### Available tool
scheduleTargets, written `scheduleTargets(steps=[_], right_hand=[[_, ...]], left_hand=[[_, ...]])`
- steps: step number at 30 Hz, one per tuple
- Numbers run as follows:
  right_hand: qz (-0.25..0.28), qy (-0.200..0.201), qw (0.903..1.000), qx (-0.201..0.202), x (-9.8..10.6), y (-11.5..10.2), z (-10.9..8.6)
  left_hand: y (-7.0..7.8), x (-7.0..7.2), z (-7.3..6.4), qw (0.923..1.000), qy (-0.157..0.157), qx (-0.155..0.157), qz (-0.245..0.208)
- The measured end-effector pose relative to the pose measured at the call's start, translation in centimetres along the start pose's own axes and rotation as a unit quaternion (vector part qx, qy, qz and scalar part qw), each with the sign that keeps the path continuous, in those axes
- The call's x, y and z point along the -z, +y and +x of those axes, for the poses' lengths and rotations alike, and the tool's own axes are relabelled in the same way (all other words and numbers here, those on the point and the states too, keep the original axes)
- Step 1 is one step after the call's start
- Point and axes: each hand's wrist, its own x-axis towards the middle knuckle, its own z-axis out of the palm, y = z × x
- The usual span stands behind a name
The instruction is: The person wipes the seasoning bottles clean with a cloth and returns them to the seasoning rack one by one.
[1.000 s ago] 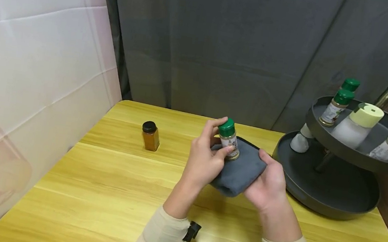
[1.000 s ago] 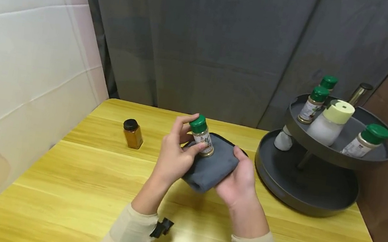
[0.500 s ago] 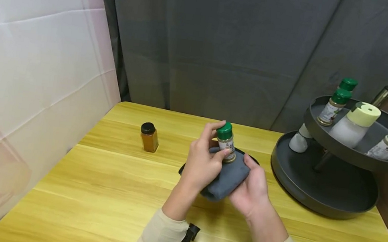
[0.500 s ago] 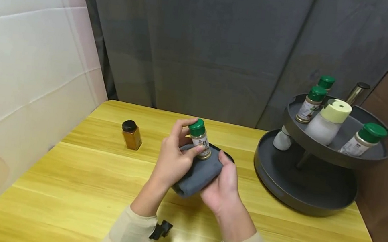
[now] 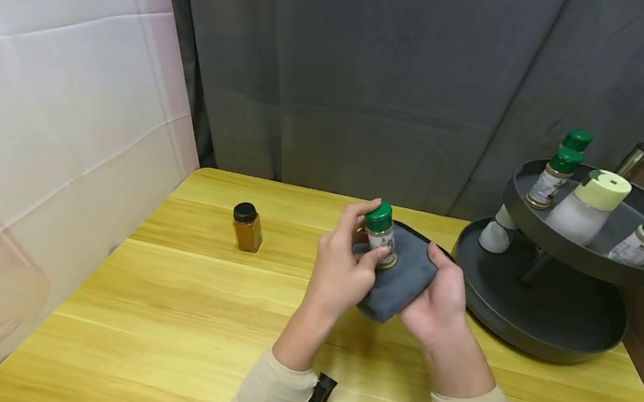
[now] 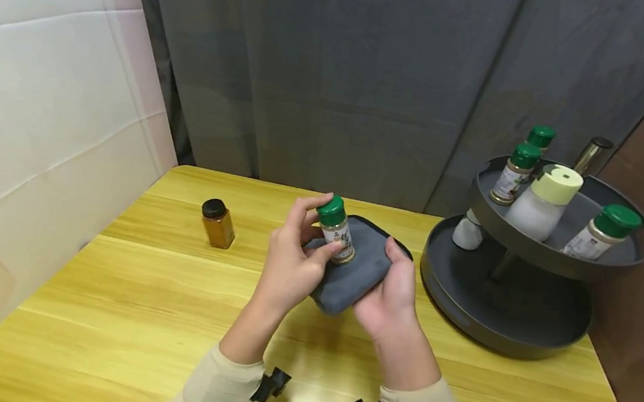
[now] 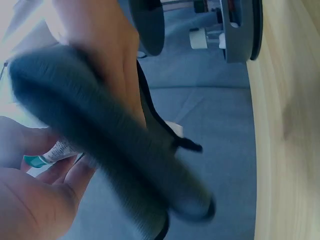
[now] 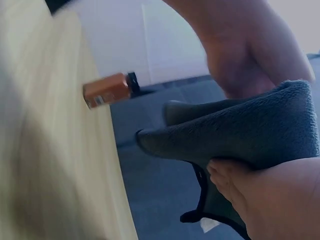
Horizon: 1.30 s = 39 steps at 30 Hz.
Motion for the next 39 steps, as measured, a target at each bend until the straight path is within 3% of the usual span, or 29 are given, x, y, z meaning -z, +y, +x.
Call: scheduleTargets(steps=[9,17,27,33,39], right_hand=[[-0.007,0.027,0.9994,-0.021,0.1,1.5,-0.1],[-0.025,0.015,0.9995,-0.012,1.3,0.7,-1.4],[-0.086,-0.001,0.9962,0.010,2.9,-1.0,-3.6],[-0.094,-0.002,0.9956,0.004,3.9,-1.2,-4.8],[-0.099,0.019,0.9949,-0.005,5.3,-1.6,-6.2]], left_hand=[[-0.2,0.5,-0.1,0.9986,-0.004,0.045,-0.028],[-0.6,1.4,-0.1,0.9992,-0.003,0.039,-0.011],[-1.8,2.9,0.0,0.9992,0.001,0.030,0.026],[-2.7,2.3,0.3,0.9991,-0.012,0.028,0.028],[-3.8,0.3,1.9,0.9979,-0.052,0.037,0.001]])
